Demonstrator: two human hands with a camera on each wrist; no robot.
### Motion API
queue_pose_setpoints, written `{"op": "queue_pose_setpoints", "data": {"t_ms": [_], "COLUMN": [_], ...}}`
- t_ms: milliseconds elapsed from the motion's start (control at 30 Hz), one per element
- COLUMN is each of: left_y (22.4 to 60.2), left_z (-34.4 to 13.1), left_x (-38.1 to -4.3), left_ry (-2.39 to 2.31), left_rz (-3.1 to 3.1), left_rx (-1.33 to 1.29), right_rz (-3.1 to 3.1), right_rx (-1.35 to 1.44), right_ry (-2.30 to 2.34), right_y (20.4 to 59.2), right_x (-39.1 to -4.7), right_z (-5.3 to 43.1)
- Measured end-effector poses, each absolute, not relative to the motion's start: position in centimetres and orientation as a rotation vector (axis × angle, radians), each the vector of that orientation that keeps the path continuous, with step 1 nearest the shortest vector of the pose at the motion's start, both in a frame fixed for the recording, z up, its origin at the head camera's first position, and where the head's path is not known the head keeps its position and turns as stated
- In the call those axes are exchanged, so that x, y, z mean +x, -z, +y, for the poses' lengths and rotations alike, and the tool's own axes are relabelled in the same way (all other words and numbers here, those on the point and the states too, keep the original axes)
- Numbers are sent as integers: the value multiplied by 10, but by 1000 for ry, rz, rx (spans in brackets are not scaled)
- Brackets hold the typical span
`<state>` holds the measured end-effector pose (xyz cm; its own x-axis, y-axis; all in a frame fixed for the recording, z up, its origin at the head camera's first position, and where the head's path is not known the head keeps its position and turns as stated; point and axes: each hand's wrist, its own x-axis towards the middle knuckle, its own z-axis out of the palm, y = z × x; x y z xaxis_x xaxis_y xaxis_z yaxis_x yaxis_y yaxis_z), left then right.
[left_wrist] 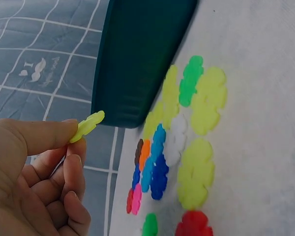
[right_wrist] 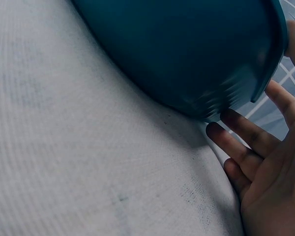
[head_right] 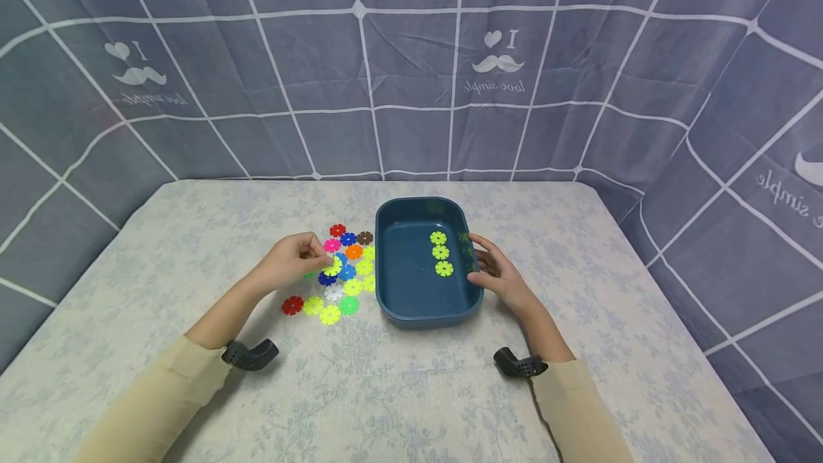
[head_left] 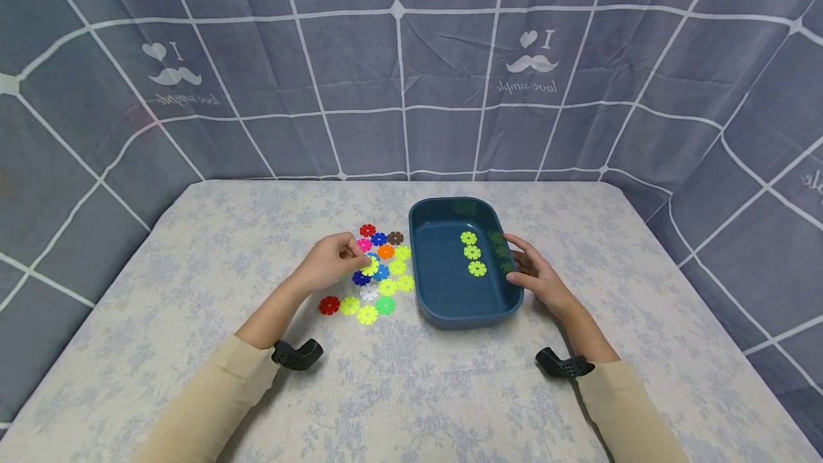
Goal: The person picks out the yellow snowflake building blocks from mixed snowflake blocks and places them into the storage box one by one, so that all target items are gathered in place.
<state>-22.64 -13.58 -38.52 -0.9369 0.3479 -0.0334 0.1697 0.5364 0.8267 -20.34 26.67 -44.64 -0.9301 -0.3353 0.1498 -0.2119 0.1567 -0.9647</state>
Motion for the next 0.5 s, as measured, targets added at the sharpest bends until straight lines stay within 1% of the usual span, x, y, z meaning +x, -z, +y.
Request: {"op": "queue_pose_setpoints", "data": {"t_ms": [500], "left_y": [371], "left_z": [-102], "left_x": [-233], "left_ry": [-1394], "left_rz": [2552], "left_rx": [564], "right_rz": [2335], "right_rx": [-537], "right_ry": [1886], "right_y": [446], "right_x": [-203], "right_z": [266]}}
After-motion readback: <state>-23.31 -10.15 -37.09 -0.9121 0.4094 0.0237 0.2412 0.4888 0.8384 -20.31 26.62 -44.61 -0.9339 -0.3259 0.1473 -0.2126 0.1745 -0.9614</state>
